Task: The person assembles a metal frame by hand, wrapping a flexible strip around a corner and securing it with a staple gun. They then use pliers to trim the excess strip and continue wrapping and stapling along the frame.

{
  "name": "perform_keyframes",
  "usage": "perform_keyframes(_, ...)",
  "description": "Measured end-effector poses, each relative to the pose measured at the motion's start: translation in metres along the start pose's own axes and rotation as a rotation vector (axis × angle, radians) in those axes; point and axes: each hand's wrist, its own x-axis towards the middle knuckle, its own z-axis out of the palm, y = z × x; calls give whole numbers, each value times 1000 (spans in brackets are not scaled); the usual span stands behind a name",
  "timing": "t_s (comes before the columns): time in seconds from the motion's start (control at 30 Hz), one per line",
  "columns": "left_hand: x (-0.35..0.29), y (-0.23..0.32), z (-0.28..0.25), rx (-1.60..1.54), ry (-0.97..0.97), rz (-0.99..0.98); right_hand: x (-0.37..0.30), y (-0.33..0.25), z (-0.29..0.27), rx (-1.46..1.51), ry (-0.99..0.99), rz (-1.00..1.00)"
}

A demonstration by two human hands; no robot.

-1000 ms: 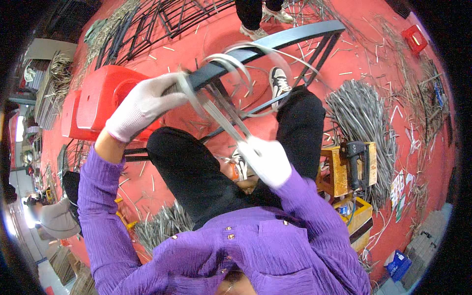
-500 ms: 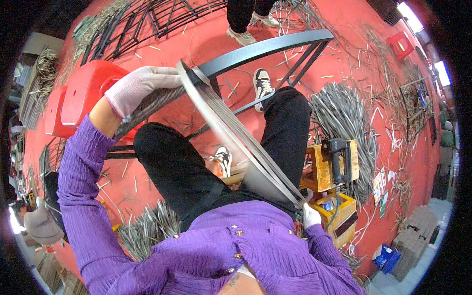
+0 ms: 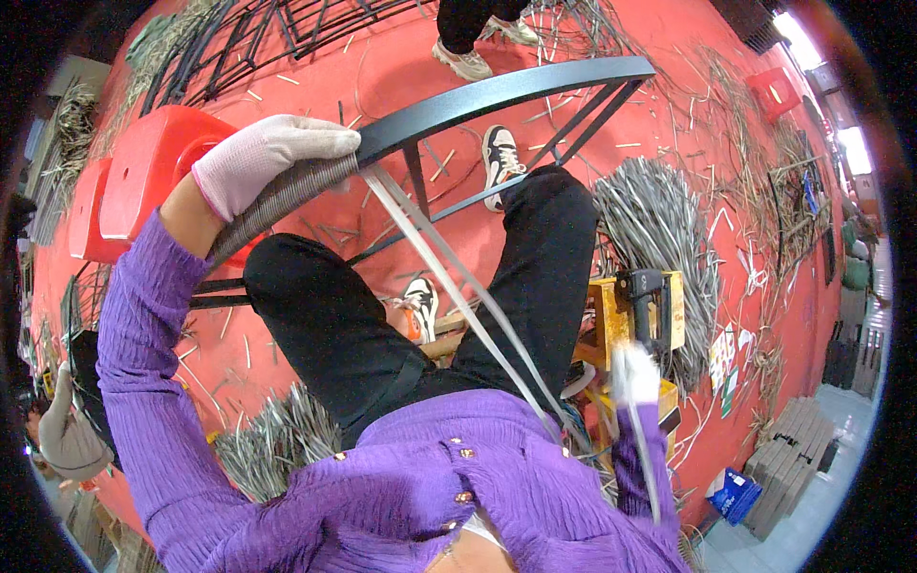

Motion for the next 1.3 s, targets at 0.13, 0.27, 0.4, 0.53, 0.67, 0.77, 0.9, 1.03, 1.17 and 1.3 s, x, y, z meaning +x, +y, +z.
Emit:
perform_keyframes(0.13, 1, -10, -2, 103, 3, 149, 171, -209, -35, 1361, -127, -241)
perform_keyframes(0.27, 3, -5, -11, 462, -63, 357, 223, -349, -56, 1496, -864, -484)
perform_keyframes(0.4, -9, 15, 17, 429, -43, -45, 197, -362, -112, 1117, -654, -426)
perform_keyframes(0.53, -9, 23, 58, 1388, 402, 235, 178, -338, -164, 1008, -763, -614)
perform_keyframes(0.67, 26, 12, 21, 1279, 331, 607, 182, -321, -171, 896, 189, -816)
perform_keyframes(0.77, 64, -27, -23, 860, -5, 744, 187, -318, -152, 936, 233, -1060)
perform_keyframes(0.9, 110, -91, -41, 695, -322, 410, 216, -349, -99, 750, -168, -365)
perform_keyframes(1.03, 134, -90, -35, 446, -143, 248, 254, -378, -50, 1243, -173, -657)
perform_keyframes(1.17, 85, -25, -24, 1380, -138, 244, 266, -386, -33, 1352, -227, -538)
perform_keyframes(1.3, 18, 16, 4, 686, 230, 36, 261, -377, -45, 1224, -246, -593)
